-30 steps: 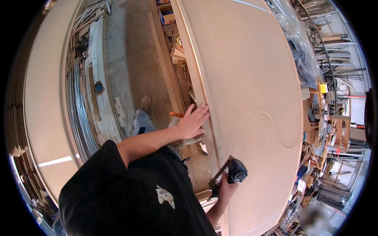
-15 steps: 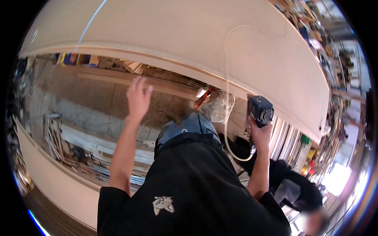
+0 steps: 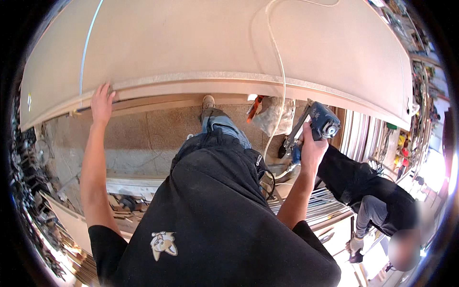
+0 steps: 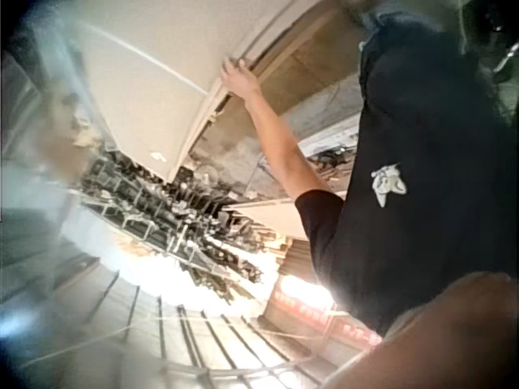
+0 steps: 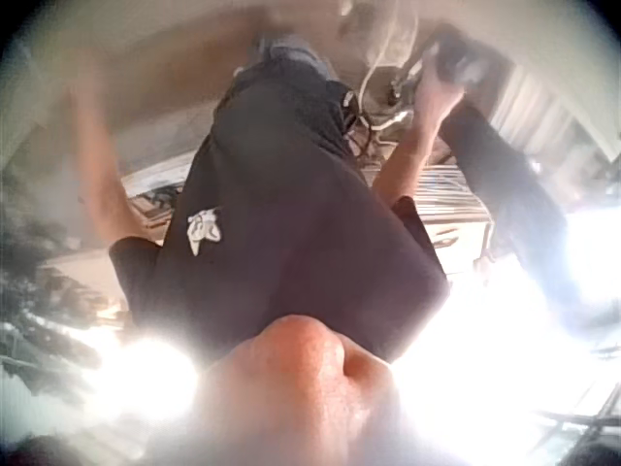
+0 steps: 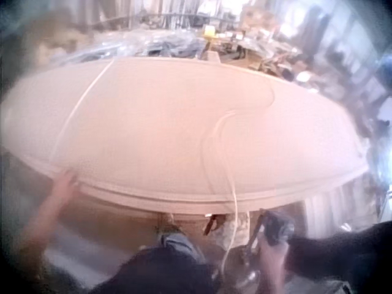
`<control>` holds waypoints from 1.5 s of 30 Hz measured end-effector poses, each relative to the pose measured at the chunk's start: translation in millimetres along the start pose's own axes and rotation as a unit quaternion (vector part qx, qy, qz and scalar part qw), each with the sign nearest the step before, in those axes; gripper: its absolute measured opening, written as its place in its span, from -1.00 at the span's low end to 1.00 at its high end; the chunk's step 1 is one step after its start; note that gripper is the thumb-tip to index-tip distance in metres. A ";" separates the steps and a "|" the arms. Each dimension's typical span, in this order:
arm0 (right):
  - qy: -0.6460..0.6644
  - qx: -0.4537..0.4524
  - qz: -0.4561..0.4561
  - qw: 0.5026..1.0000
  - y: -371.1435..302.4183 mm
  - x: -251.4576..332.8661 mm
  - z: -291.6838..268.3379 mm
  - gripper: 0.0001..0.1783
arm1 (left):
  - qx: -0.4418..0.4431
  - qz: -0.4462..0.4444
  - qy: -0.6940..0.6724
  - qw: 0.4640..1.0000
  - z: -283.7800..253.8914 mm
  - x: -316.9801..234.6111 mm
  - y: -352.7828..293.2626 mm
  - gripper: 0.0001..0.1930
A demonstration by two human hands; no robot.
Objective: The person uses a pneumatic nail gun to attach a thin wooden strip along the curved edge of a large board. They hold the strip in place with one hand while firing nails with the other, moving along the perimeter. The person briefly pauses to pick up a small box from the board and later places the nail gun down as another worker approaches.
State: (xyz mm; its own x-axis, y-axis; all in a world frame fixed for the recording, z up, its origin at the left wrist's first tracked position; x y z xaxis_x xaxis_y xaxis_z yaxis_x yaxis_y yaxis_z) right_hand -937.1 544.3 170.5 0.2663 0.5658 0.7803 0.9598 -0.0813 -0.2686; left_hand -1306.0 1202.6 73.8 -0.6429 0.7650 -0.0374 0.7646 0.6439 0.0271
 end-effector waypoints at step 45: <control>0.043 0.031 0.085 0.995 -106.2 52.1 142.5 -0.71 | 0.024 0.168 -0.108 0.980 -24.7 15.0 42.9 -0.65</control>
State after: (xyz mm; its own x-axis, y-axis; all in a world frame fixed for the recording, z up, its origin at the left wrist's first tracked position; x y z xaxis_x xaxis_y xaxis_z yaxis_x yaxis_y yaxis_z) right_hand -1037.8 699.3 159.1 0.4341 0.4755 0.7651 0.8933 -0.1174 -0.4339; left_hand -1284.0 1241.9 99.1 -0.3336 0.9106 -0.2440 0.9362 0.3504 0.0277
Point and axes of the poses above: each hand's wrist, its own y-axis towards the middle knuckle, its own z-axis out of the palm, x = y × z, the point moved 7 cm from there along y, towards the middle knuckle, and after that the axes turned 3 degrees about -y, right-handed, at the moved point
